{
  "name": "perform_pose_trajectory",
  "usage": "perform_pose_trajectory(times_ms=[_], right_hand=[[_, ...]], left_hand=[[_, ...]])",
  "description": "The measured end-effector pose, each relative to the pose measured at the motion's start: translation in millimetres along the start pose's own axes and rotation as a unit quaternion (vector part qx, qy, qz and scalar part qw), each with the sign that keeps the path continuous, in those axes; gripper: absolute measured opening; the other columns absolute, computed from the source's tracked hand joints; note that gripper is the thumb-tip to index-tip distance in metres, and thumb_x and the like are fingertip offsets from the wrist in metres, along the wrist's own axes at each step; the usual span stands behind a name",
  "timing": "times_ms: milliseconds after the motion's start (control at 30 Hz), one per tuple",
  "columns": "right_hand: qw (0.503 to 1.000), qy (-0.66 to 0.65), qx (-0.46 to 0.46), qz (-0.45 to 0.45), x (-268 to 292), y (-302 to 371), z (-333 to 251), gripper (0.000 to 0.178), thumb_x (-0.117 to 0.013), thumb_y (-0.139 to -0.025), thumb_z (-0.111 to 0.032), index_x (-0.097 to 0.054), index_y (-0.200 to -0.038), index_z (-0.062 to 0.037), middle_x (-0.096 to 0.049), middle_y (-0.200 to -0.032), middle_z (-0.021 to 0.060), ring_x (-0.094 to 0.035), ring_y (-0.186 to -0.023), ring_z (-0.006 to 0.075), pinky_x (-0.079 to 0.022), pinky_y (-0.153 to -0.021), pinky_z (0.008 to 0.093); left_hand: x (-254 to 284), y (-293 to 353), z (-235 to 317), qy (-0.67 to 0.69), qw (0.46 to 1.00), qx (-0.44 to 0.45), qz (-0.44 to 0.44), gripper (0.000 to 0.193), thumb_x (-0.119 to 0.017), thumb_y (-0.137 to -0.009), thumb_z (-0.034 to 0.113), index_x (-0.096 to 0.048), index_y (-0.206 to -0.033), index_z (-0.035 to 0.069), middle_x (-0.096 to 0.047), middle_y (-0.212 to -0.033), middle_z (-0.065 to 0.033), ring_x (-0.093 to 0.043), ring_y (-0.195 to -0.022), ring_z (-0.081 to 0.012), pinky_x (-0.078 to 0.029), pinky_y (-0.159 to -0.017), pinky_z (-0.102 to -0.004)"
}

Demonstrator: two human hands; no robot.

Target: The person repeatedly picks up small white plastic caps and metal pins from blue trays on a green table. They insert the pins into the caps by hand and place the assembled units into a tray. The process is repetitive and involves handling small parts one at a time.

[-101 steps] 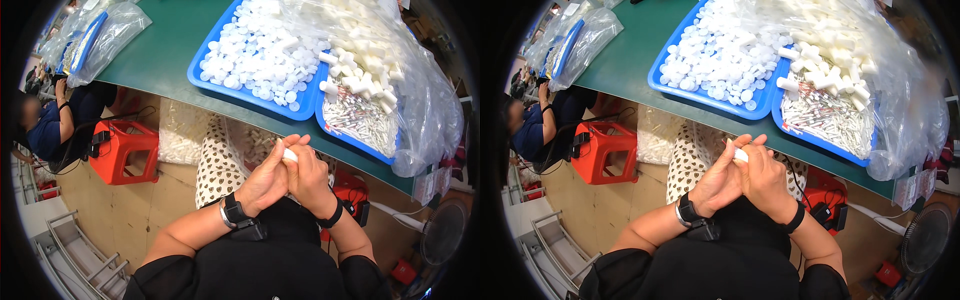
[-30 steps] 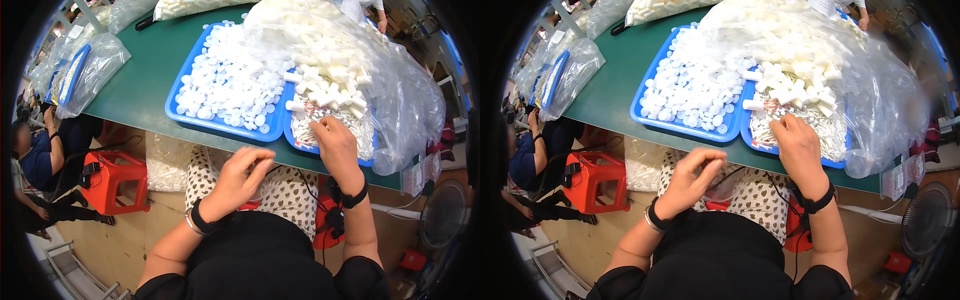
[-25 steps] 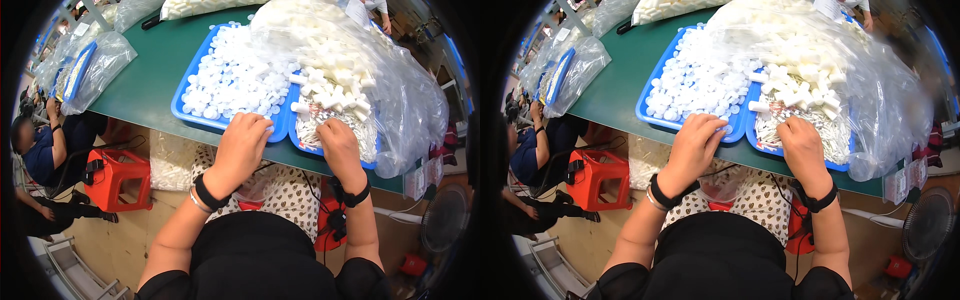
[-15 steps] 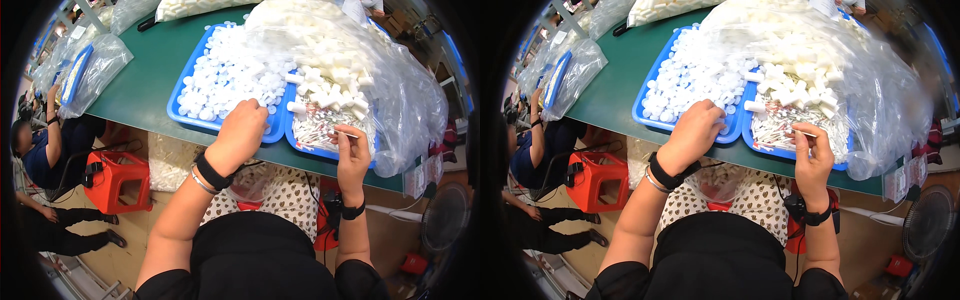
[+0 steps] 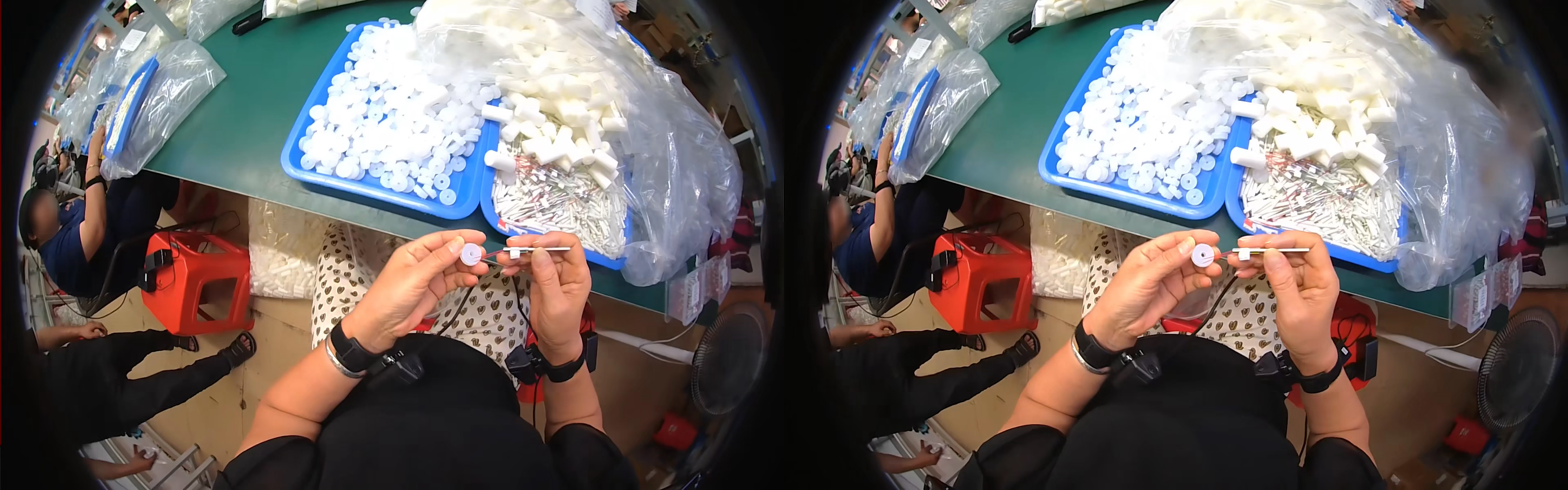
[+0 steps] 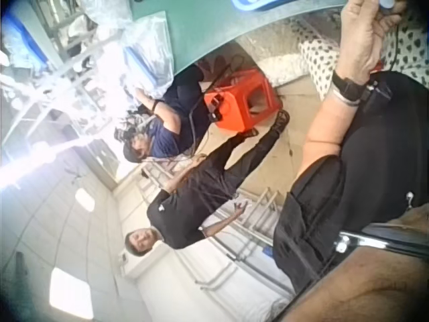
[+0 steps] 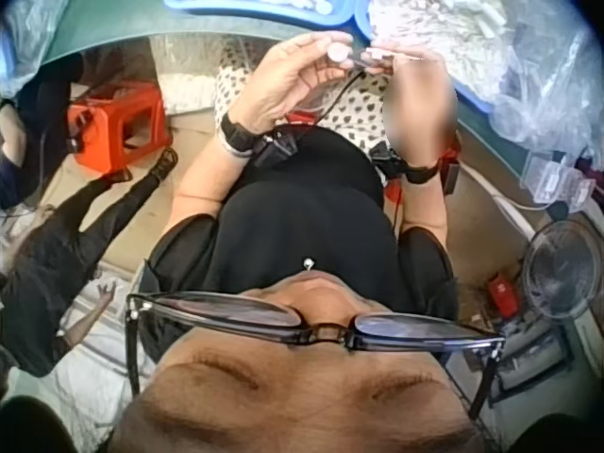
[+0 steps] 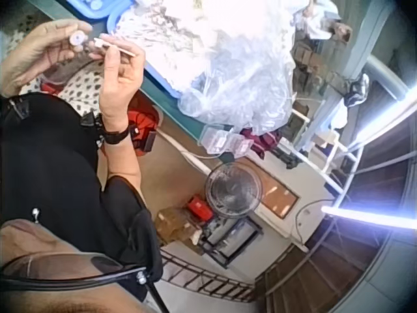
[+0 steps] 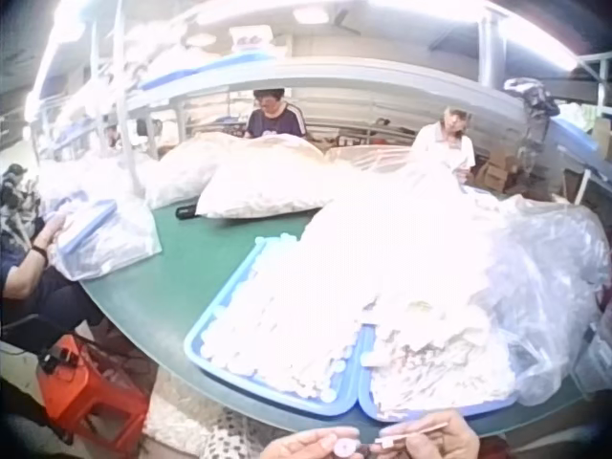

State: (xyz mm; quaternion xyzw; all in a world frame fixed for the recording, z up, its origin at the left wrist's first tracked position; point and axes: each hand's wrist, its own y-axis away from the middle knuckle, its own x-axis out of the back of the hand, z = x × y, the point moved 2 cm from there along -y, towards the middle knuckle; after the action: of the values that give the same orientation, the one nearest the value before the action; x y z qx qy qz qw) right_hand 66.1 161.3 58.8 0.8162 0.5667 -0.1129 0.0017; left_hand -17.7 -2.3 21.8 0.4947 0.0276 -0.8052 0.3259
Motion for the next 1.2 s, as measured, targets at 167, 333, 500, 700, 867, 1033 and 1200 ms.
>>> perform_pose_trajectory(times_ms=[167,333,500,700,867,1033,1200], right_hand=[[0.998,0.061,0.005,-0.016,-5,4,7,0.013,-0.049,-0.101,-0.004,-0.049,-0.112,0.0024,-0.065,-0.111,0.0192,-0.069,-0.094,0.0216,-0.056,-0.083,0.0310],[0.995,0.092,0.026,-0.019,-5,3,8,0.013,-0.049,-0.101,-0.003,-0.050,-0.112,0.0030,-0.065,-0.112,0.0192,-0.068,-0.094,0.0209,-0.056,-0.084,0.0309],[0.989,0.135,0.055,-0.027,-5,4,8,0.012,-0.050,-0.099,0.000,-0.052,-0.110,0.0033,-0.065,-0.111,0.0198,-0.068,-0.096,0.0207,-0.056,-0.083,0.0317],[0.965,0.231,0.114,-0.040,-2,3,10,0.011,-0.053,-0.096,0.003,-0.054,-0.107,0.0028,-0.068,-0.106,0.0186,-0.069,-0.091,0.0206,-0.056,-0.082,0.0313],[0.972,0.208,0.108,-0.024,-3,3,14,0.012,-0.056,-0.095,0.003,-0.055,-0.107,0.0023,-0.069,-0.104,0.0181,-0.070,-0.090,0.0203,-0.057,-0.079,0.0310],[0.936,0.282,0.196,-0.075,-5,4,12,0.015,-0.061,-0.091,0.004,-0.057,-0.105,0.0022,-0.070,-0.099,0.0181,-0.071,-0.088,0.0249,-0.057,-0.076,0.0320],[0.915,0.342,0.191,-0.103,-12,-2,8,0.015,-0.070,-0.081,0.006,-0.062,-0.093,0.0007,-0.070,-0.091,0.0128,-0.071,-0.077,0.0262,-0.055,-0.065,0.0312]], left_hand=[[12,3,-13,0.082,0.996,0.020,0.005,0.034,-0.052,-0.102,0.020,-0.055,-0.126,-0.004,-0.066,-0.109,-0.0099,-0.064,-0.097,-0.0161,-0.053,-0.087,-0.0283],[13,4,-14,0.100,0.995,0.020,0.009,0.033,-0.052,-0.102,0.019,-0.055,-0.126,-0.004,-0.065,-0.107,-0.0090,-0.064,-0.098,-0.0162,-0.053,-0.087,-0.0281],[16,2,-15,0.122,0.992,0.019,0.016,0.033,-0.053,-0.102,0.019,-0.055,-0.125,-0.003,-0.065,-0.107,-0.0092,-0.063,-0.098,-0.0160,-0.053,-0.087,-0.0285],[17,2,-15,0.112,0.993,0.013,0.027,0.032,-0.054,-0.101,0.019,-0.056,-0.125,-0.003,-0.064,-0.107,-0.0094,-0.063,-0.098,-0.0158,-0.053,-0.086,-0.0283],[16,3,-15,0.119,0.992,0.022,0.021,0.032,-0.055,-0.101,0.019,-0.056,-0.124,-0.003,-0.065,-0.106,-0.0089,-0.063,-0.097,-0.0154,-0.053,-0.086,-0.0282],[11,3,-14,0.073,0.996,0.007,0.044,0.031,-0.057,-0.100,0.018,-0.056,-0.124,-0.002,-0.066,-0.104,-0.0076,-0.064,-0.096,-0.0142,-0.053,-0.087,-0.0278],[12,2,-22,0.041,0.997,-0.015,0.065,0.031,-0.059,-0.099,0.015,-0.056,-0.124,-0.002,-0.066,-0.104,-0.0070,-0.064,-0.094,-0.0125,-0.053,-0.087,-0.0266]])
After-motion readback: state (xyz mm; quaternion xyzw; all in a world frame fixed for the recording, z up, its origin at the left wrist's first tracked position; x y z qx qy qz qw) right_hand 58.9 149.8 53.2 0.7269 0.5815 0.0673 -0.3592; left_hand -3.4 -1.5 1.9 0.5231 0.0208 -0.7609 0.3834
